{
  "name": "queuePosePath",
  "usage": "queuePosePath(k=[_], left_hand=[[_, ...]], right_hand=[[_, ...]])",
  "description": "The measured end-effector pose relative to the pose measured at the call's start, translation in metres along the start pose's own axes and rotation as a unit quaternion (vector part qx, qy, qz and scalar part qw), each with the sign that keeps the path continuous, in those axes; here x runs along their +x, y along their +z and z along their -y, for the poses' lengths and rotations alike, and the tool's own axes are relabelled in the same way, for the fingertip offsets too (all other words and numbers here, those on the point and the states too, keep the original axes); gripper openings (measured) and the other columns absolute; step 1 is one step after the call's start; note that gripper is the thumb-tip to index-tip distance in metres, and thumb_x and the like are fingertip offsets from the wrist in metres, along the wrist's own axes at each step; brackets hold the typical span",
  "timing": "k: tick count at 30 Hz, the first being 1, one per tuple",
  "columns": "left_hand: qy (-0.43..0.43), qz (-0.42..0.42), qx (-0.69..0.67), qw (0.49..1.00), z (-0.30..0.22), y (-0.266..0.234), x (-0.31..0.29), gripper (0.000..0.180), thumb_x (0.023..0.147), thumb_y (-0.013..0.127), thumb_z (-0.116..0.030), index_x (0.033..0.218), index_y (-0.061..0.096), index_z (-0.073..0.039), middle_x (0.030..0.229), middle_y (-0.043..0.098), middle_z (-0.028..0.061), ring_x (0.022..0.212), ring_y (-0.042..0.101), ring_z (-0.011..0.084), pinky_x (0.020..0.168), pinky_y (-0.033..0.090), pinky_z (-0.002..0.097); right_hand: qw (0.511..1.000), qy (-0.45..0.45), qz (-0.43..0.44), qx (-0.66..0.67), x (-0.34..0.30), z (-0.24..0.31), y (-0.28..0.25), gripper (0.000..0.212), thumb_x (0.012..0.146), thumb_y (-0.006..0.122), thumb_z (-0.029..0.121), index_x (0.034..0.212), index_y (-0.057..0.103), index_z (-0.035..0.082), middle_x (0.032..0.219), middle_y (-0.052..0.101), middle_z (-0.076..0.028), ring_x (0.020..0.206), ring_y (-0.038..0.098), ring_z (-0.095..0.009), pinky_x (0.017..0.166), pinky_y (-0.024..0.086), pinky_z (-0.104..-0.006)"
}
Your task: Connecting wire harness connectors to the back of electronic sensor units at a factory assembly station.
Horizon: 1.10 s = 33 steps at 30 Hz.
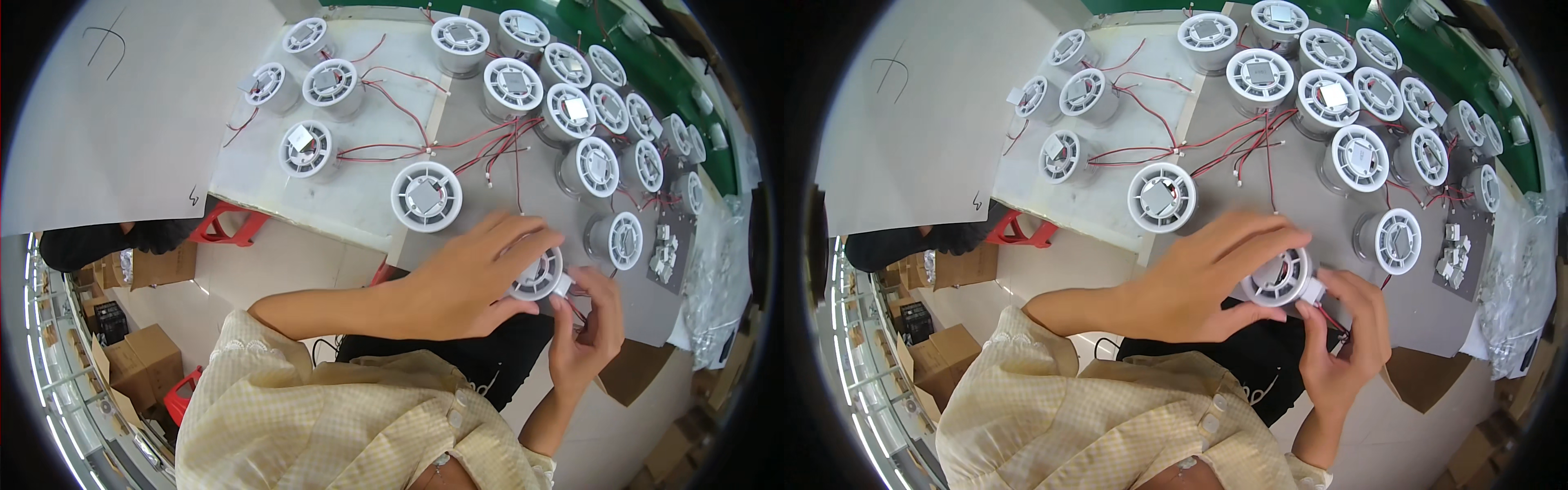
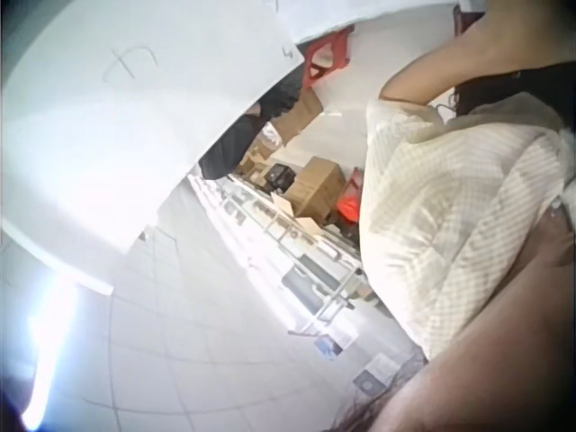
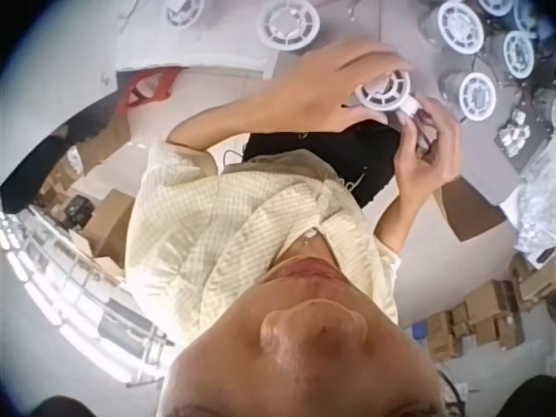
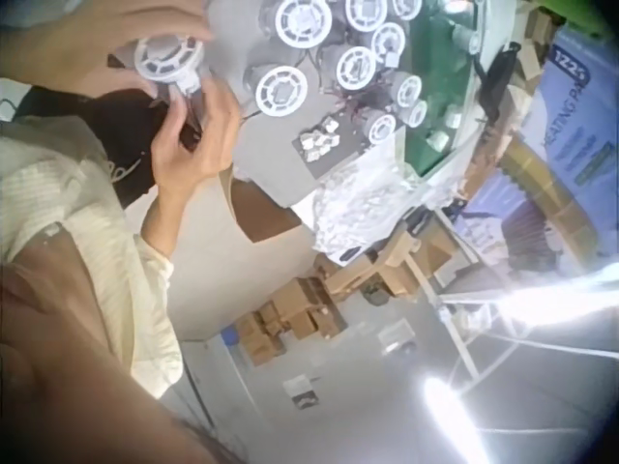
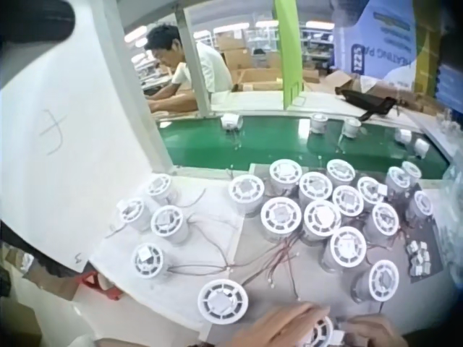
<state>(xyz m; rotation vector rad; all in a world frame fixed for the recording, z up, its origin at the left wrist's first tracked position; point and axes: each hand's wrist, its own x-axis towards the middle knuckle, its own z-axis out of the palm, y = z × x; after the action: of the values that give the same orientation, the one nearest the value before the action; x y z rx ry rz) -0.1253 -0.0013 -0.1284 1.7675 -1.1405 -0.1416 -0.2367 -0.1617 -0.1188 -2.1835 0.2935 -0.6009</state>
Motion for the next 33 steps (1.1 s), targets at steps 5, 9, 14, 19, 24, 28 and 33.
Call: queuePosePath(k=[5, 9, 14, 19, 24, 28, 33], left_hand=[[-0.025, -0.027, -0.046, 0.998, 0.001, 0.005, -0.006, 0.072, 0.07, 0.083, -0.011, 0.134, 0.052, -0.003, 0.127, 0.053, 0.0156, 0.108, 0.056, 0.0346, 0.088, 0.049, 0.0401], [-0.017, -0.022, -0.042, 0.999, 0.004, 0.002, -0.004, 0.071, 0.07, 0.083, -0.011, 0.134, 0.052, -0.002, 0.128, 0.053, 0.0158, 0.108, 0.057, 0.0345, 0.088, 0.049, 0.0399], [-0.013, 0.001, -0.047, 0.999, 0.004, 0.001, -0.001, 0.072, 0.07, 0.083, -0.011, 0.134, 0.052, -0.002, 0.129, 0.053, 0.0159, 0.108, 0.057, 0.0345, 0.089, 0.049, 0.0406], [-0.01, 0.004, -0.025, 1.0, 0.002, -0.001, 0.002, 0.07, 0.071, 0.083, -0.012, 0.134, 0.053, -0.002, 0.13, 0.053, 0.0156, 0.109, 0.057, 0.034, 0.09, 0.048, 0.0404], [-0.015, 0.015, -0.022, 1.0, 0.001, -0.002, 0.0, 0.069, 0.071, 0.082, -0.011, 0.134, 0.053, -0.002, 0.13, 0.054, 0.0149, 0.11, 0.057, 0.0338, 0.09, 0.049, 0.0411], [-0.017, 0.02, -0.034, 0.999, -0.001, -0.001, -0.002, 0.069, 0.071, 0.082, -0.01, 0.133, 0.054, -0.003, 0.131, 0.054, 0.0148, 0.111, 0.057, 0.0337, 0.09, 0.049, 0.0413], [-0.032, 0.028, 0.012, 0.999, -0.005, 0.001, 0.004, 0.069, 0.071, 0.082, -0.01, 0.134, 0.054, -0.006, 0.133, 0.053, 0.0149, 0.112, 0.057, 0.0362, 0.094, 0.048, 0.04]], right_hand=[[0.999, 0.012, 0.017, 0.025, -0.003, 0.001, -0.002, 0.03, 0.072, 0.077, -0.002, 0.101, 0.069, -0.001, 0.099, 0.066, -0.014, 0.087, 0.062, -0.024, 0.074, 0.05, -0.0309], [1.0, 0.014, 0.001, 0.013, -0.002, 0.002, 0.003, 0.028, 0.072, 0.076, -0.002, 0.1, 0.071, 0.0, 0.096, 0.064, -0.012, 0.085, 0.062, -0.024, 0.073, 0.049, -0.0305], [0.999, -0.009, 0.018, -0.034, 0.0, 0.006, -0.004, 0.029, 0.073, 0.075, -0.004, 0.101, 0.07, 0.001, 0.093, 0.062, -0.011, 0.084, 0.061, -0.023, 0.072, 0.05, -0.0304], [1.0, 0.006, 0.009, -0.016, 0.0, 0.008, 0.0, 0.026, 0.076, 0.073, -0.003, 0.102, 0.066, -0.001, 0.094, 0.06, -0.012, 0.076, 0.057, -0.021, 0.067, 0.048, -0.029], [0.999, 0.016, 0.029, -0.018, -0.001, 0.011, -0.004, 0.028, 0.073, 0.075, -0.005, 0.1, 0.068, 0.0, 0.087, 0.06, -0.01, 0.072, 0.059, -0.02, 0.067, 0.049, -0.0301], [1.0, -0.006, 0.016, -0.015, -0.006, 0.012, -0.003, 0.028, 0.074, 0.074, -0.006, 0.1, 0.069, 0.001, 0.086, 0.06, -0.011, 0.071, 0.058, -0.021, 0.066, 0.048, -0.0299], [1.0, 0.007, -0.003, -0.016, -0.003, 0.008, 0.0, 0.031, 0.073, 0.076, -0.005, 0.103, 0.071, 0.002, 0.084, 0.059, -0.01, 0.074, 0.061, -0.023, 0.065, 0.049, -0.0306]])
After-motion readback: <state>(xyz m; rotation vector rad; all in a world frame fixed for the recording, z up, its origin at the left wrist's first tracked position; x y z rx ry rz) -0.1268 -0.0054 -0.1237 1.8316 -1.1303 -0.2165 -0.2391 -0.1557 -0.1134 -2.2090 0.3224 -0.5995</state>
